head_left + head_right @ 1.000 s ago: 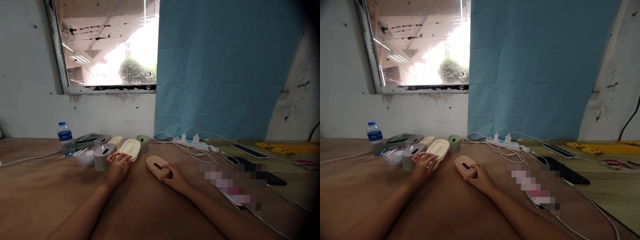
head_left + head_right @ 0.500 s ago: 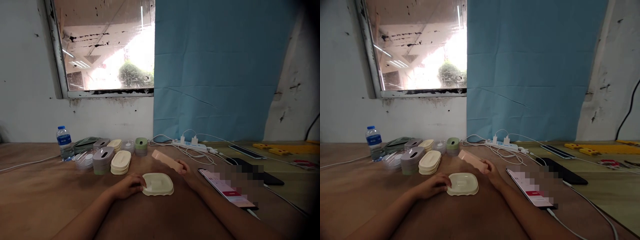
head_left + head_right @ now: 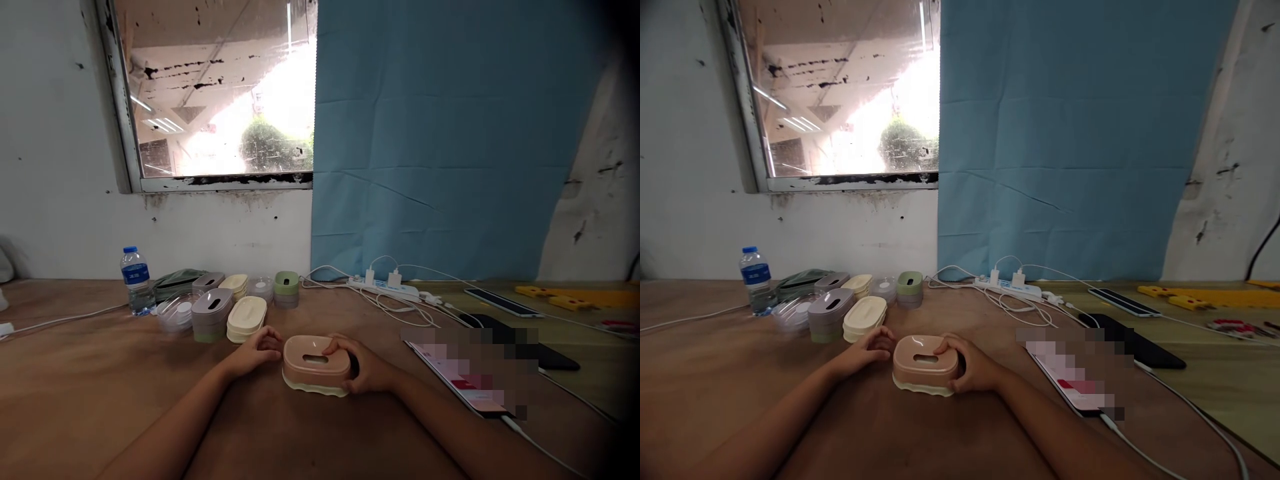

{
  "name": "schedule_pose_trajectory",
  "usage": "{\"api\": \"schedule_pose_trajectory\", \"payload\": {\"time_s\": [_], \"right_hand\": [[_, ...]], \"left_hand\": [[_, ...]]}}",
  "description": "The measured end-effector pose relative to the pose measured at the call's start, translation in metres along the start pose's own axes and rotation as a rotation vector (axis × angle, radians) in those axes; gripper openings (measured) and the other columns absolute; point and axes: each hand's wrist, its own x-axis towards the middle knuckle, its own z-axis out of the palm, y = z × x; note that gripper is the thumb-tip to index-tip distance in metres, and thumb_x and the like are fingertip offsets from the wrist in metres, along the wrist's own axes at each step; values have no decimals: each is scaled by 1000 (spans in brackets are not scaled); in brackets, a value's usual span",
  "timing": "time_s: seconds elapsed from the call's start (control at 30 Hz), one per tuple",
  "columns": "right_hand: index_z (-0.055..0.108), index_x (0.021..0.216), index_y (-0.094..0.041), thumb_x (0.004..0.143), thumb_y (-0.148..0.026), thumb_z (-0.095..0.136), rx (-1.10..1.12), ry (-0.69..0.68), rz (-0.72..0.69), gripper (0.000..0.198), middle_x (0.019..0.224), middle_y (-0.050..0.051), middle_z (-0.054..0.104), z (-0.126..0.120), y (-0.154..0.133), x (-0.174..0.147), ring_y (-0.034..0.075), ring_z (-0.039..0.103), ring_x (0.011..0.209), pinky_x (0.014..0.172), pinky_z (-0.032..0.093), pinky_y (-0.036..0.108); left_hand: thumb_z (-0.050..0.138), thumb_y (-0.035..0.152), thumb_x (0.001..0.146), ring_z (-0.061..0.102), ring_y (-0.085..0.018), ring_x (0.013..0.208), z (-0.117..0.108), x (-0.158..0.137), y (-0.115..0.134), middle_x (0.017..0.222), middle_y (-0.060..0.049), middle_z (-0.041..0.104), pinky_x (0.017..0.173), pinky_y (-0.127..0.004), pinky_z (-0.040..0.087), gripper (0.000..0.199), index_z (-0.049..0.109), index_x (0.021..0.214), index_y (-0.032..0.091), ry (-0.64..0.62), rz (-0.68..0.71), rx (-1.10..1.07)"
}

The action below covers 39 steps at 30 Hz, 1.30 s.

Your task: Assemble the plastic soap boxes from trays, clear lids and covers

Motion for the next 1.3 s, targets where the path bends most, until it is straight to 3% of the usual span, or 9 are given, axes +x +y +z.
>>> {"api": "schedule_pose_trajectory", "payload": {"time_s": [0.13, 0.2, 0.37, 0.5, 0.7, 0.87, 1.1, 1.3], "right_hand": [[55, 93, -20, 48, -20, 64, -42, -70, 42, 46, 106, 2, 51, 0, -4, -1, 22, 49, 96, 85, 36, 30], [53, 96, -21, 46, -15, 65, -99, -95, 86, 51, 110, 3, 48, 0, -7, -2, 23, 47, 99, 86, 36, 30], [50, 101, -24, 49, -16, 62, -170, -159, 197, 54, 106, 1, 48, 3, -22, -5, 22, 48, 94, 79, 39, 29], [51, 100, -26, 48, -16, 63, -215, -154, 201, 54, 102, 0, 49, 6, -37, -5, 22, 48, 92, 78, 39, 28], [44, 115, -27, 49, -21, 64, -286, -214, 299, 69, 114, 3, 44, 5, -52, -5, 26, 43, 105, 86, 36, 32], [39, 120, -26, 51, -22, 64, -308, -254, 302, 74, 118, 5, 40, 6, -51, -6, 26, 39, 110, 91, 33, 33], [39, 120, -31, 50, -23, 65, -375, -247, 290, 75, 116, 4, 37, 10, -48, -6, 27, 41, 106, 86, 36, 35], [37, 123, -32, 55, -39, 67, -326, -241, 295, 75, 115, 4, 39, 10, -50, -6, 27, 42, 105, 85, 36, 35]], "left_hand": [[71, 30, 57, 39, -19, 113, 14, -8, 16, 121, -8, 42, 97, -33, 30, 71, 36, 118, 22, -71, 145, 189], [75, 32, 51, 34, -21, 116, 20, -11, 21, 124, -7, 34, 100, -34, 26, 80, 37, 120, 23, -81, 180, 319], [74, 29, 50, 40, -18, 102, 25, -11, 21, 107, -2, 33, 94, -30, 32, 59, 51, 105, 24, -90, 130, 444], [74, 27, 49, 38, -18, 102, 18, -14, 24, 104, 0, 31, 96, -30, 31, 61, 51, 106, 25, -145, 111, 435], [67, 35, 64, 39, -16, 102, 9, -14, 26, 98, -1, 35, 98, -31, 27, 40, 58, 101, 24, -230, 135, 364], [72, 37, 57, 42, -16, 96, 8, -12, 21, 96, -1, 38, 92, -28, 33, 40, 61, 93, 21, -174, 208, 329], [74, 41, 52, 41, -18, 101, 9, -10, 19, 101, -2, 39, 95, -30, 31, 42, 63, 87, 21, -178, 268, 393], [70, 43, 57, 43, -19, 102, 10, -18, 24, 105, -3, 39, 93, -32, 34, 49, 57, 99, 23, -197, 261, 536]]}}
